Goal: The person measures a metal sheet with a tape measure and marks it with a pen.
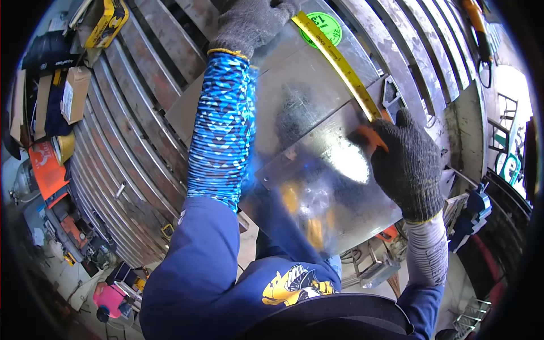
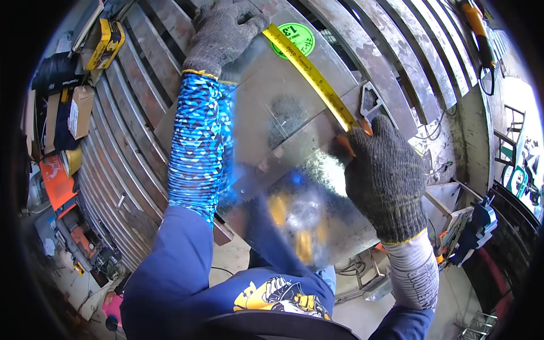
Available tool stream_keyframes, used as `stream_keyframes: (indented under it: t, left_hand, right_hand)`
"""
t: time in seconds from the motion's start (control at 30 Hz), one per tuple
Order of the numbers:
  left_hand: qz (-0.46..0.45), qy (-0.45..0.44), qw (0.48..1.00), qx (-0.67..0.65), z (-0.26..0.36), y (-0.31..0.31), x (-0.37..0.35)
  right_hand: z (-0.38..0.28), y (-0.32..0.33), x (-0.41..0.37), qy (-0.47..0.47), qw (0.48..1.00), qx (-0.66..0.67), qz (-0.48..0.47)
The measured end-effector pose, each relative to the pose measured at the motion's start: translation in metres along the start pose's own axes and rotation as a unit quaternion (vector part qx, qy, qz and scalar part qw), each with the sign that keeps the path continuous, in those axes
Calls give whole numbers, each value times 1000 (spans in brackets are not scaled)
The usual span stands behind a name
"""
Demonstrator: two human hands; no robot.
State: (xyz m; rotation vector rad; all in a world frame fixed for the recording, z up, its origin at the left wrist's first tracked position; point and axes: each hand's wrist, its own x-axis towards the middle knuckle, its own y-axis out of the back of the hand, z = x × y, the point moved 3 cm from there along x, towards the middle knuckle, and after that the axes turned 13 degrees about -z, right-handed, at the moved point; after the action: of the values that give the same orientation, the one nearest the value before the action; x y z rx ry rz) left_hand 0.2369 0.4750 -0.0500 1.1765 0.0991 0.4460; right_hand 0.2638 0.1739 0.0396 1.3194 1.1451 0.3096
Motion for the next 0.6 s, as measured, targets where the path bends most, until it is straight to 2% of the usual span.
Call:
stream_keyframes:
  t: [0.07,0.13,0.4,0.47,0.6]
  left_hand:
    - [2,-27,1000,5,1,1,2]
    - [-52,-51,997,-14,6,3,2]
    - [-41,-64,996,-54,13,7,-2]
    - [-39,-71,996,29,13,4,-1]
    - [-56,-64,996,30,11,2,1]
  right_hand:
    - [4,-1,-2,-1,1000,0,-10]
    - [9,-7,-5,-16,1000,-5,-15]
    - [5,-7,-3,-1,1000,-7,-9]
    - [6,-9,-3,-6,1000,1,-17]
    - [6,-7,-2,-13,999,19,-41]
